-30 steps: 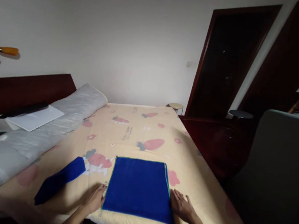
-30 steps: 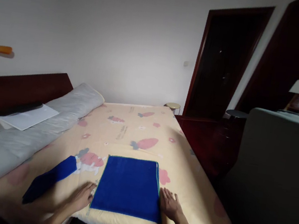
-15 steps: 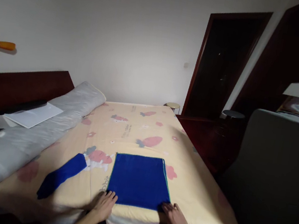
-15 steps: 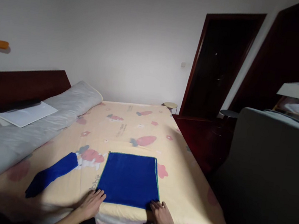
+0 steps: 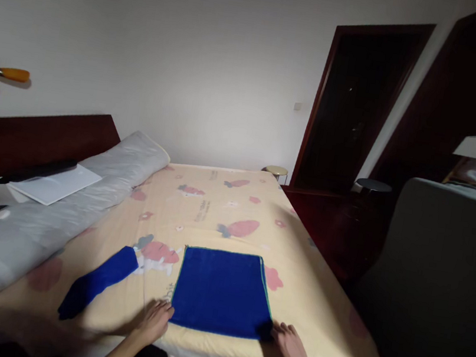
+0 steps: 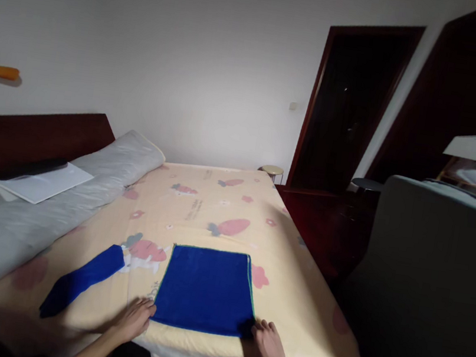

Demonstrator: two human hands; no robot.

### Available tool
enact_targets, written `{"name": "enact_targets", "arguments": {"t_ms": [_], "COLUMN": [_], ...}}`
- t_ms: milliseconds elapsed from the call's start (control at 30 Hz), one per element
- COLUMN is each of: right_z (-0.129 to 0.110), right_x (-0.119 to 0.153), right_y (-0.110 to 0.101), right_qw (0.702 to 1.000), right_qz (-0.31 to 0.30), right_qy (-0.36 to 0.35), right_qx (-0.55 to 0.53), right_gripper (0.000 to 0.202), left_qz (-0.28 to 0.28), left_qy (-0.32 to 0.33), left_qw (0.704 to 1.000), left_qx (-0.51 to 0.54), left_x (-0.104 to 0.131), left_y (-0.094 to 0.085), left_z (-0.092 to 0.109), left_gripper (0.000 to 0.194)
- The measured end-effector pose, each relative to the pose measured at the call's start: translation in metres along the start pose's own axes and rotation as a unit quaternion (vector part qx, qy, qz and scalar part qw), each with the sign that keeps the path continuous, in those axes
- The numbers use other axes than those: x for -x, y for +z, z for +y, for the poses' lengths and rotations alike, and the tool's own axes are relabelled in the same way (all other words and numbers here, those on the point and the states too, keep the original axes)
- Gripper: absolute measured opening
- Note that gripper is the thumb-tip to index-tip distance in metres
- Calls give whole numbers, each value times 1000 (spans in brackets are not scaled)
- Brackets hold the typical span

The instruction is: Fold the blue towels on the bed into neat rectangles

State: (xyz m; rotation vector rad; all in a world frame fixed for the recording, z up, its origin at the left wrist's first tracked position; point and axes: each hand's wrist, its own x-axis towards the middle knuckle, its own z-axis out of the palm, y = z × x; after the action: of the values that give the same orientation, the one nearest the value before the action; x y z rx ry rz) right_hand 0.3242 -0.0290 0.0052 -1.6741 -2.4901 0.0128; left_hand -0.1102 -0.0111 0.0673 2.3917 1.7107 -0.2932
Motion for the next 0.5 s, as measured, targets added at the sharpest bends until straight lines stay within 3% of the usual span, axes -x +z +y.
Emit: {"name": "enact_targets", "arguments": {"t_ms": [500], "right_z": [6], "right_x": [-2], "right_y": [-11], "right_qw": [999], "right_qz": [-6], "right_qy": [26], "right_qx": [18], "right_gripper": [30], "left_qz": [-4], "left_qy": [-30], "left_qw": [1000], "left_qx": [6], "left_x": [-2], "left_y": [-1], "left_z": [-3], "left_gripper": [30]}}
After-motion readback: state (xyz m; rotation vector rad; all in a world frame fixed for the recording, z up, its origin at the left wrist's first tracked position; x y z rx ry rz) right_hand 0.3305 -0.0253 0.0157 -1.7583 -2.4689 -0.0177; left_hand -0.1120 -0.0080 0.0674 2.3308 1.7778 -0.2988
